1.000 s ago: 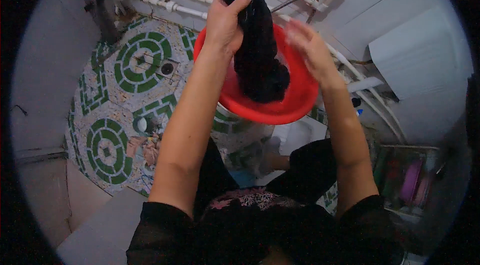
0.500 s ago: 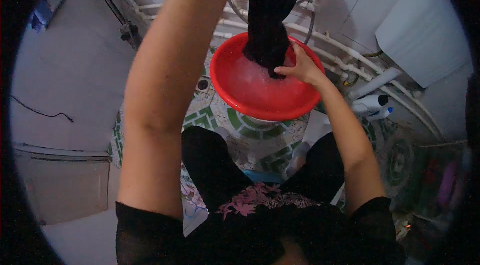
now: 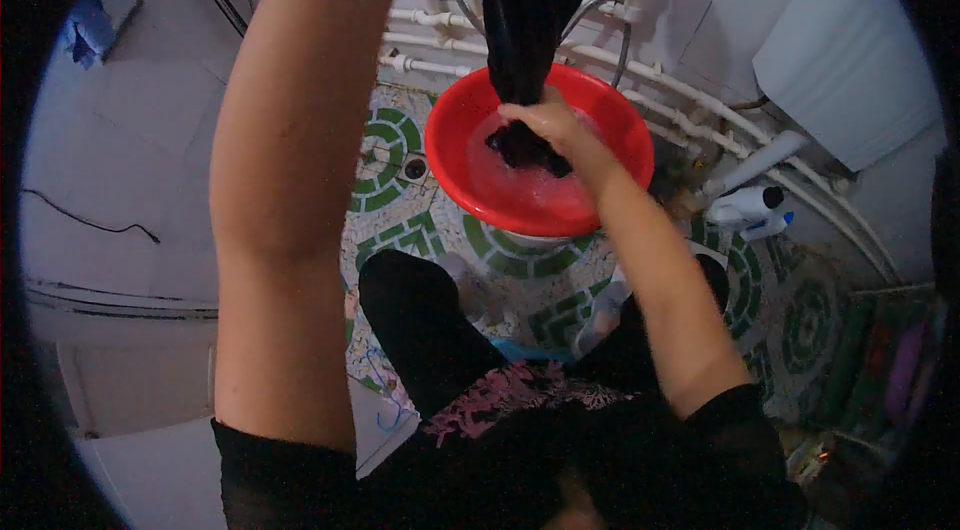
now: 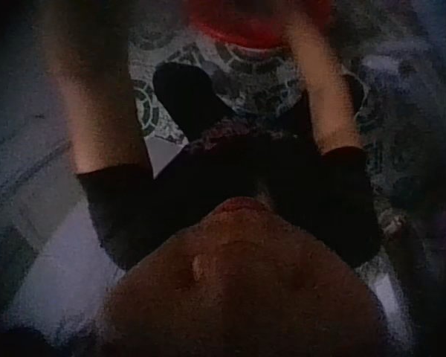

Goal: The person washes a black cloth by hand in a red basin, first scrubbing it in soapy water, then rinsing it under a running faucet, and finally wringing it out.

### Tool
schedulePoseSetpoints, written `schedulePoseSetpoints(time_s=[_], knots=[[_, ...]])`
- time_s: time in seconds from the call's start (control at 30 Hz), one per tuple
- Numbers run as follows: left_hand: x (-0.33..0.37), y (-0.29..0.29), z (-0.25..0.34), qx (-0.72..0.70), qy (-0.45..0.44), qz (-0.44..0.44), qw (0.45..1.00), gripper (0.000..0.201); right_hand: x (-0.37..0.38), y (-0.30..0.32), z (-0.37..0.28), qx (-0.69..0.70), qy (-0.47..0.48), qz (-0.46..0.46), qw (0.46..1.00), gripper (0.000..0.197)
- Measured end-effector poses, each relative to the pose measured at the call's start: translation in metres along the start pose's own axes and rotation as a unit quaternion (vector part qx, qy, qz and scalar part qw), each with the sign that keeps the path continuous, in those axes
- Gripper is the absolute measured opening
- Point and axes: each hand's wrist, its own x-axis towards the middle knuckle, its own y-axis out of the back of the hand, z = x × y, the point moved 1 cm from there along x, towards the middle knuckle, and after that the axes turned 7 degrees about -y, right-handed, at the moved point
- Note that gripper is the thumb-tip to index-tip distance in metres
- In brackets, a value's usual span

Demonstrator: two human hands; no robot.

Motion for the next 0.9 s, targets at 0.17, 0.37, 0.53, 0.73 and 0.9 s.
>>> schedulePoseSetpoints(time_s=[0.17,0.37,0.53,0.73,0.9], knots=[[-0.008,0.205,0.003,0.174,0.051,0.081,0.980,0.021,-0.033,0.052,0.039,-0.028,-0.091,0.029,0.995,0.040],[-0.150,0.266,-0.112,0.633,0.009,-0.182,0.752,0.042,-0.002,0.110,0.075,0.036,-0.026,0.264,0.964,0.041],[-0.196,0.270,-0.174,0.742,0.198,-0.497,0.405,0.069,-0.001,0.064,0.051,-0.294,-0.008,0.122,0.948,0.071],[-0.234,0.295,-0.205,0.728,0.286,-0.504,0.366,0.129,0.013,0.025,0.064,-0.498,-0.055,-0.030,0.865,0.086],[-0.238,0.324,-0.224,0.678,0.352,-0.504,0.402,0.130,0.026,0.015,0.087,-0.563,0.034,-0.010,0.826,0.086]])
